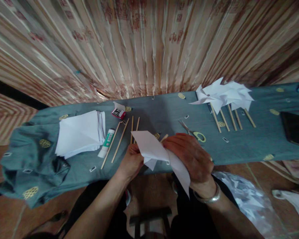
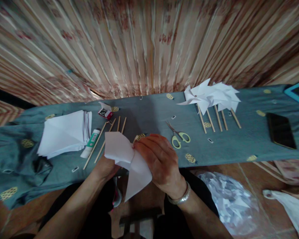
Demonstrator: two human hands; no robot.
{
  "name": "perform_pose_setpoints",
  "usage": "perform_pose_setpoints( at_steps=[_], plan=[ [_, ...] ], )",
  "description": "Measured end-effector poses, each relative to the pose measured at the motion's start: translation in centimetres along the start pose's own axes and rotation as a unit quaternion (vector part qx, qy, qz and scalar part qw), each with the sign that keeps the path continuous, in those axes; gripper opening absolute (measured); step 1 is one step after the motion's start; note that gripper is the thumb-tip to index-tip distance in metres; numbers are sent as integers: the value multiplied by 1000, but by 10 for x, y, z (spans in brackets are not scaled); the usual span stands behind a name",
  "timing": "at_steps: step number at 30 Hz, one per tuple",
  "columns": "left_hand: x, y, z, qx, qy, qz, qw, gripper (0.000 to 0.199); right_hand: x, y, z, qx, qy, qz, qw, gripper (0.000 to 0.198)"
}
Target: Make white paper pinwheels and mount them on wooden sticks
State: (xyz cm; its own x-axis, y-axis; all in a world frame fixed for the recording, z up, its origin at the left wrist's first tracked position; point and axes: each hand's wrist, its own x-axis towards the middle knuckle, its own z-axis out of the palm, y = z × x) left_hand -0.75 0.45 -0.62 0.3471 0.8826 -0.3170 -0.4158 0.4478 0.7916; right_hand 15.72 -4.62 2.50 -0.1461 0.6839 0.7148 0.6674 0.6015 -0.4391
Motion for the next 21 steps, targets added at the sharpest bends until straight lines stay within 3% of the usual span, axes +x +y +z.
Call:
perform_pose_setpoints(
  at_steps=[8,14,21],
  plan=[
    [-1,2,3,-22,-8,-12,1000,33,2,-1,-1,2,17,-6,1000,29],
    [-1,2,1,-49,33,-21,998,32,3,0,-1,5,17,-5,1000,29],
    [-2,2,0,-43,40,-24,998,29,2,0,0,2,10,-3,1000,26]
  ],
)
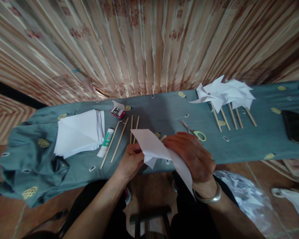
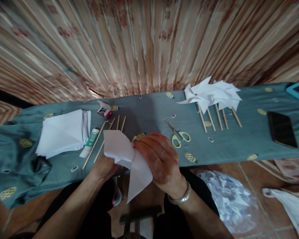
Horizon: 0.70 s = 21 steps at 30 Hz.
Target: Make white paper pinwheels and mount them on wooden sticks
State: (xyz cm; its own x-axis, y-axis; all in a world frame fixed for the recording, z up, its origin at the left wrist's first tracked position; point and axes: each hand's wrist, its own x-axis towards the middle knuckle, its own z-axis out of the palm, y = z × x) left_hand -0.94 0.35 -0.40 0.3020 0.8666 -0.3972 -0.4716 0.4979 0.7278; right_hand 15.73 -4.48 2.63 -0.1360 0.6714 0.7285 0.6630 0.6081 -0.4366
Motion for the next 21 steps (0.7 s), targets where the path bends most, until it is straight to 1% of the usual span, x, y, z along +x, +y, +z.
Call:
perform_pose_setpoints(
  at_steps=[6,10,15,21],
  plan=[
    [1,-1,-1,11,-22,8,1000,27,1,-1,1,-3,-9,-3,1000,24],
    [1,-1,-1,30,-38,-2,999,29,2,-1,1,-8,-9,-8,1000,21],
    [1,-2,-2,31,-25,-6,999,30,2,-1,1,-4,-2,-3,1000,23],
    [1,-3,-4,37,-24,-7,999,31,2,-2,1,-5,-3,-1,1000,27]
  ],
)
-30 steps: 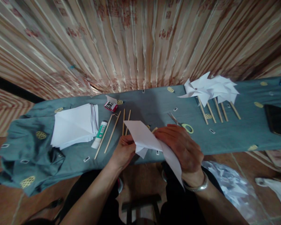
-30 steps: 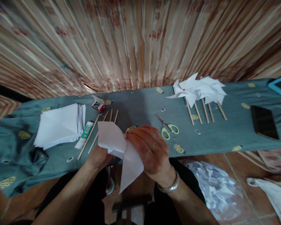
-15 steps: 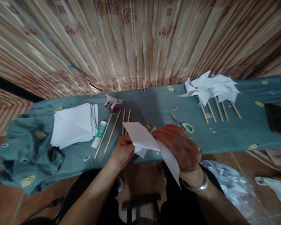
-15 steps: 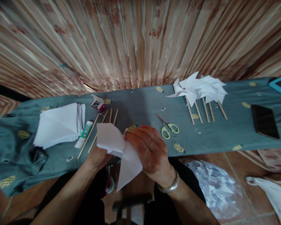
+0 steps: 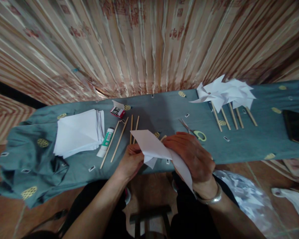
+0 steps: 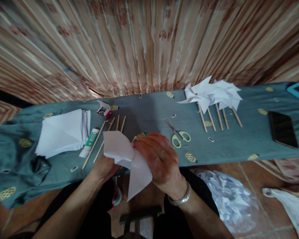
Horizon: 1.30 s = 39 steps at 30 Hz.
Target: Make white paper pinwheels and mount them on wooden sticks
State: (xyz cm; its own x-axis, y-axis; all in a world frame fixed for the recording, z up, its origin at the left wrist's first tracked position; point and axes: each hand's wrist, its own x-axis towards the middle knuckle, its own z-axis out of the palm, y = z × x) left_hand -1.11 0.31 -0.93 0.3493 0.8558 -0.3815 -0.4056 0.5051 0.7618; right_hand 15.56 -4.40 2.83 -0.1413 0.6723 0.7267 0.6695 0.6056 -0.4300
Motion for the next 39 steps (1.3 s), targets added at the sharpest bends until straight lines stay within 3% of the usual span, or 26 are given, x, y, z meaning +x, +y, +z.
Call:
perform_pose_setpoints(
  at_steps=[8,11,13,15,19,23,34,39],
  plan=[
    [0,-6,-7,14,44,16,999,28,-3,3,1,17,0,22,1000,30],
    [2,-9,-13,53,13,23,998,22,-5,3,6,58,10,122,991,20],
    [3,-10,-16,87,-9,24,996,19,-5,3,12,103,46,243,963,10],
    [4,-12,-18,109,-3,19,994,18,-3,4,18,158,80,352,919,9],
    [5,-17,-16,99,23,11,995,15,0,10,26,246,99,445,855,16],
    [6,-19,-13,58,28,24,998,14,-2,17,31,295,95,469,827,19],
    [5,-17,-6,48,64,5,997,24,-18,31,39,335,58,484,806,23],
    [5,-20,-7,46,67,12,997,16,-16,30,41,329,58,498,800,26]
  ],
)
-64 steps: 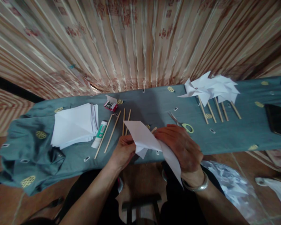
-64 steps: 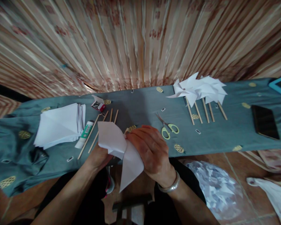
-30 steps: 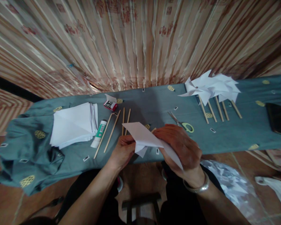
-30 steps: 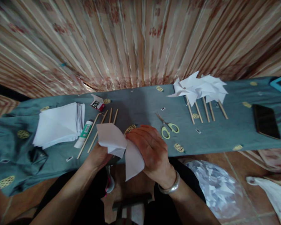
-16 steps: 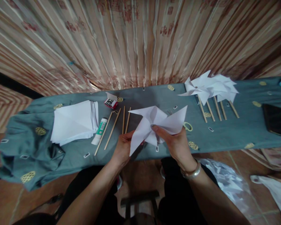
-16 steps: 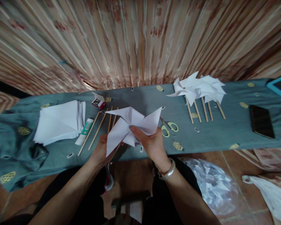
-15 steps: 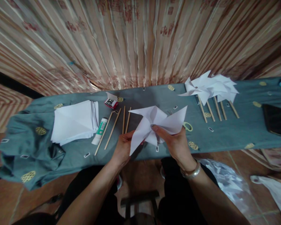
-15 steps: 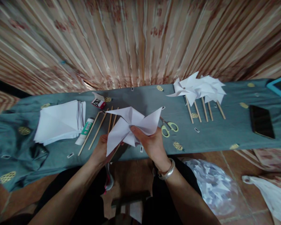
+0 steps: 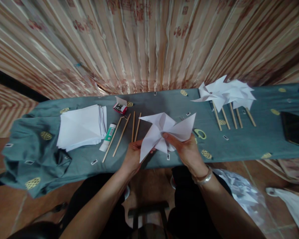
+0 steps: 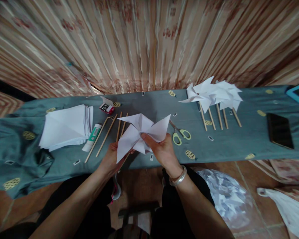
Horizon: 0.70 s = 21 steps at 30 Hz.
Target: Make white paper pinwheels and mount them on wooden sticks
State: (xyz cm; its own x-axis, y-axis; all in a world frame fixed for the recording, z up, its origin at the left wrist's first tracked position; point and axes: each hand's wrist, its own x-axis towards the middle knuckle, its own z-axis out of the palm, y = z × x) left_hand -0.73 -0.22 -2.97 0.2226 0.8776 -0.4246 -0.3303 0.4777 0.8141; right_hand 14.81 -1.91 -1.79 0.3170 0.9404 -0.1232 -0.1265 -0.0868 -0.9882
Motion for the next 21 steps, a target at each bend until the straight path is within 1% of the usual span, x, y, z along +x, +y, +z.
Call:
perform_pose_setpoints(
  at_steps=[2,8,14,18,20,21],
  plan=[
    [-1,1,0,1,0,2,1000,14,0,0,1,-1,1,7,1000,26],
    [-2,2,1,-18,1,-18,1000,17,2,3,1,7,-7,4,1000,26],
    [-1,1,-1,-64,-24,-77,995,25,5,2,-1,10,-30,17,999,28],
    [-3,5,-1,-119,-21,-112,986,21,5,4,-1,16,-41,33,998,28],
    [-5,7,-1,-139,-19,-123,982,25,6,6,-1,23,-44,43,998,28],
    [-6,8,-1,-142,-24,-127,981,31,6,6,-1,26,-44,49,997,28]
  ],
)
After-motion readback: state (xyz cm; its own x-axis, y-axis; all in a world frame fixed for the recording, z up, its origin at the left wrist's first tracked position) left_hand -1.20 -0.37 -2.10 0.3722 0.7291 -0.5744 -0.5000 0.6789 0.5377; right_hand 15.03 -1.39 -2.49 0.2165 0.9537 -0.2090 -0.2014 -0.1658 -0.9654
